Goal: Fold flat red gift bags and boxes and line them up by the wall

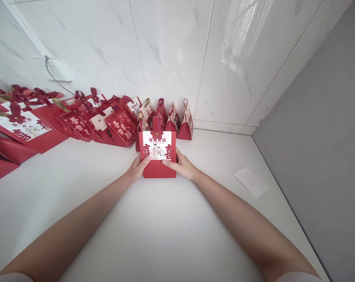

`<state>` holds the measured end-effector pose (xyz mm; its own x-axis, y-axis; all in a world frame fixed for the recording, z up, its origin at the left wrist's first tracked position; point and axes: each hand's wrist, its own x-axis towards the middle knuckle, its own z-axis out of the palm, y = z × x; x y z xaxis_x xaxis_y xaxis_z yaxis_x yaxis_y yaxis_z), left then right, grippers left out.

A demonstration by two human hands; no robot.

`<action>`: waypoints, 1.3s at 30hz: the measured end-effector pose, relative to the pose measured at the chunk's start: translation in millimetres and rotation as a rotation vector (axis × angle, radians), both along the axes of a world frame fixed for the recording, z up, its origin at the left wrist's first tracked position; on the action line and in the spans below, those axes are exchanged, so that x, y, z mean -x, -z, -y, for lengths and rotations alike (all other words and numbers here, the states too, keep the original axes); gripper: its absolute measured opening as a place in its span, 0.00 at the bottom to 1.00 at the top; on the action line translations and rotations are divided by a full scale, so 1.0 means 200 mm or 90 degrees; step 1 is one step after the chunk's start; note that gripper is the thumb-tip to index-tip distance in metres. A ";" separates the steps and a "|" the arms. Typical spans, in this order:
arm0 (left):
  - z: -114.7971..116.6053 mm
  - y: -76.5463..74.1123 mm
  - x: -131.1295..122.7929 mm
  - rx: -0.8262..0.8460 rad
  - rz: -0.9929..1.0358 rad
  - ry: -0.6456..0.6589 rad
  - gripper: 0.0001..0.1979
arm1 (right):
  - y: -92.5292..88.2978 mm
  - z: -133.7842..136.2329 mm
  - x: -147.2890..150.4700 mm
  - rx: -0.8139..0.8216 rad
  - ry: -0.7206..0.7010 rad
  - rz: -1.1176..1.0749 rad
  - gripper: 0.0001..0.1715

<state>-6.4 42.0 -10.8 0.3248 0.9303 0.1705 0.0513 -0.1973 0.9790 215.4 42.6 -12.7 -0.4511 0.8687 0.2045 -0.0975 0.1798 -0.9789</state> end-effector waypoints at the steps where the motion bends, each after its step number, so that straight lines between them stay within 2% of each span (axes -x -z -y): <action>1: 0.00 0.00 0.00 0.001 0.000 0.001 0.32 | 0.00 0.00 0.00 -0.001 0.001 0.000 0.37; 39: 0.02 -0.01 -0.01 0.017 0.014 -0.006 0.32 | 0.00 0.00 0.00 -0.007 0.004 0.009 0.36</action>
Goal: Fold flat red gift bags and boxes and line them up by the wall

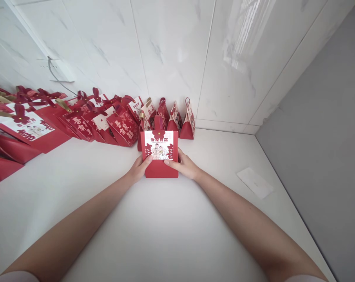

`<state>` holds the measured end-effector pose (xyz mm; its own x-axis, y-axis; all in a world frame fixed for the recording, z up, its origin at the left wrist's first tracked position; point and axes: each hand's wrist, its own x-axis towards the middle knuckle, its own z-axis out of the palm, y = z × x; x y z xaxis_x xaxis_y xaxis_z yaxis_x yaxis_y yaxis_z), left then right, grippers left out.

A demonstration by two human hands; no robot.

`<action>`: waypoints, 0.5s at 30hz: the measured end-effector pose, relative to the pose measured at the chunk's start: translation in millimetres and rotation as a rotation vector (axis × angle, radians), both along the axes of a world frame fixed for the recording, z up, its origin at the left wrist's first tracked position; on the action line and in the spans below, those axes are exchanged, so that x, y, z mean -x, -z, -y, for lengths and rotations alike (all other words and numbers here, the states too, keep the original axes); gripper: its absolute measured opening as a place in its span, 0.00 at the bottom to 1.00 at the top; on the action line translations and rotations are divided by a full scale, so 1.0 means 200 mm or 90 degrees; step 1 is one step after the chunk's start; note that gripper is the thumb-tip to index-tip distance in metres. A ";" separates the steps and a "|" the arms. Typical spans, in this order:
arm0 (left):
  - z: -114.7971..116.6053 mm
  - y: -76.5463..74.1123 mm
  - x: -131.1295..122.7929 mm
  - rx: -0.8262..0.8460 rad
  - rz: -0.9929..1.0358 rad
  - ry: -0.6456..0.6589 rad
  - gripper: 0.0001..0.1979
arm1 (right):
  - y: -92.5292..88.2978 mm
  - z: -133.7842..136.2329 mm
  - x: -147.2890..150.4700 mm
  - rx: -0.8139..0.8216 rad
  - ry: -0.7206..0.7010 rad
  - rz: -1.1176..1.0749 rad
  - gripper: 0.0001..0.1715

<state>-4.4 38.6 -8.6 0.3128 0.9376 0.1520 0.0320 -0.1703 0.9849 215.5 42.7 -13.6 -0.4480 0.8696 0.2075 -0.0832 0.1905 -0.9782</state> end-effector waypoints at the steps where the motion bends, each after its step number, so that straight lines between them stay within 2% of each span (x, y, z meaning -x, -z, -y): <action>1: 0.00 0.00 0.00 0.001 0.002 0.000 0.32 | 0.00 0.00 0.00 0.000 0.001 0.001 0.37; 15: 0.00 0.00 0.00 0.005 0.005 0.005 0.33 | -0.01 0.00 0.00 0.009 -0.002 0.005 0.37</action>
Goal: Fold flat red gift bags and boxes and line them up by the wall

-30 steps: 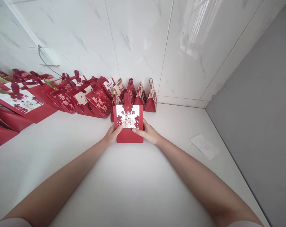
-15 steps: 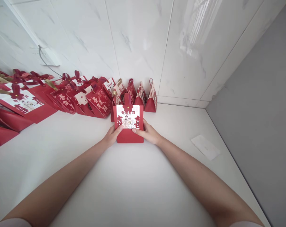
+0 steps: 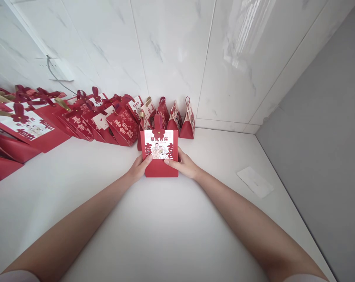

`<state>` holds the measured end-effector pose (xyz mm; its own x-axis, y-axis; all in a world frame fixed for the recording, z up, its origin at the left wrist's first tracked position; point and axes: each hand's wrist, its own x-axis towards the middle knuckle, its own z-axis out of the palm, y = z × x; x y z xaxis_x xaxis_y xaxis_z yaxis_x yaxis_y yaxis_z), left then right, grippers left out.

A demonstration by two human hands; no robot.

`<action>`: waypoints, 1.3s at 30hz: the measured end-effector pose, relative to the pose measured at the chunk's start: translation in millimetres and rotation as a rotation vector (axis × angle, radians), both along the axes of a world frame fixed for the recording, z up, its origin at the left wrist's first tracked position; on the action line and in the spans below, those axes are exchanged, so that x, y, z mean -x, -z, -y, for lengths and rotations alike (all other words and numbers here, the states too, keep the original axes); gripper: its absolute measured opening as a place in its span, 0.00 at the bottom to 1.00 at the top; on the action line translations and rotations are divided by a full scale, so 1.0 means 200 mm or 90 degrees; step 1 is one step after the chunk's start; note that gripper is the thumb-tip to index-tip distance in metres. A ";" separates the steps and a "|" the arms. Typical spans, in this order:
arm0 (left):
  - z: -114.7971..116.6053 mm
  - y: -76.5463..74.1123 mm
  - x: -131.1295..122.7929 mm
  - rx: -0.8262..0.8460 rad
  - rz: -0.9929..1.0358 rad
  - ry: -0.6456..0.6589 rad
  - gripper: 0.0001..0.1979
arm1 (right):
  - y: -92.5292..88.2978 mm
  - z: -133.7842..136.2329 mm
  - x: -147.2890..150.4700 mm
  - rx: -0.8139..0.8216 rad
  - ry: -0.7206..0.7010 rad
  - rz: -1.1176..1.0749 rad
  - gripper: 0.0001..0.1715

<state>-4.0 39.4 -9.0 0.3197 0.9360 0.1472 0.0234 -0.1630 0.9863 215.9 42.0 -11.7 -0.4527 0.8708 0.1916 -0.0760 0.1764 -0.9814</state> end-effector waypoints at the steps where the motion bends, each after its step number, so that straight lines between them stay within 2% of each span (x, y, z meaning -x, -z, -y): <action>1: 0.00 0.00 0.00 0.003 0.000 0.000 0.33 | 0.00 0.00 0.00 -0.002 -0.001 0.002 0.38; 9: -0.02 0.04 0.01 0.052 0.068 0.006 0.37 | 0.01 0.00 -0.04 -0.060 -0.062 0.000 0.39; 15: -0.04 0.08 0.01 0.124 0.135 0.035 0.40 | 0.02 -0.01 -0.05 -0.070 -0.035 0.031 0.38; 26: -0.03 0.04 0.01 0.049 0.071 -0.007 0.33 | 0.04 -0.02 -0.05 -0.065 -0.004 0.064 0.36; 28: -0.02 0.02 0.01 -0.039 0.037 -0.031 0.32 | 0.05 -0.02 -0.05 -0.077 0.002 0.078 0.35; 32: 0.00 -0.07 0.02 -0.406 -0.059 -0.181 0.37 | 0.05 -0.02 -0.05 -0.150 -0.024 0.127 0.34; 34: 0.02 -0.13 0.02 -0.541 -0.129 -0.247 0.33 | 0.05 -0.01 -0.04 -0.188 -0.041 0.157 0.36; 37: 0.04 -0.20 0.01 -0.622 -0.210 -0.273 0.21 | 0.05 -0.01 -0.04 -0.210 -0.047 0.177 0.37; 39: 0.04 -0.20 0.00 -0.629 -0.218 -0.265 0.18 | 0.06 -0.01 -0.04 -0.213 -0.049 0.178 0.38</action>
<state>-3.3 30.6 31.8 0.1749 0.5008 0.8477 0.5030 -0.7856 0.3603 222.9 44.2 -22.8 -0.5876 0.7438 0.3184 0.1585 0.4917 -0.8562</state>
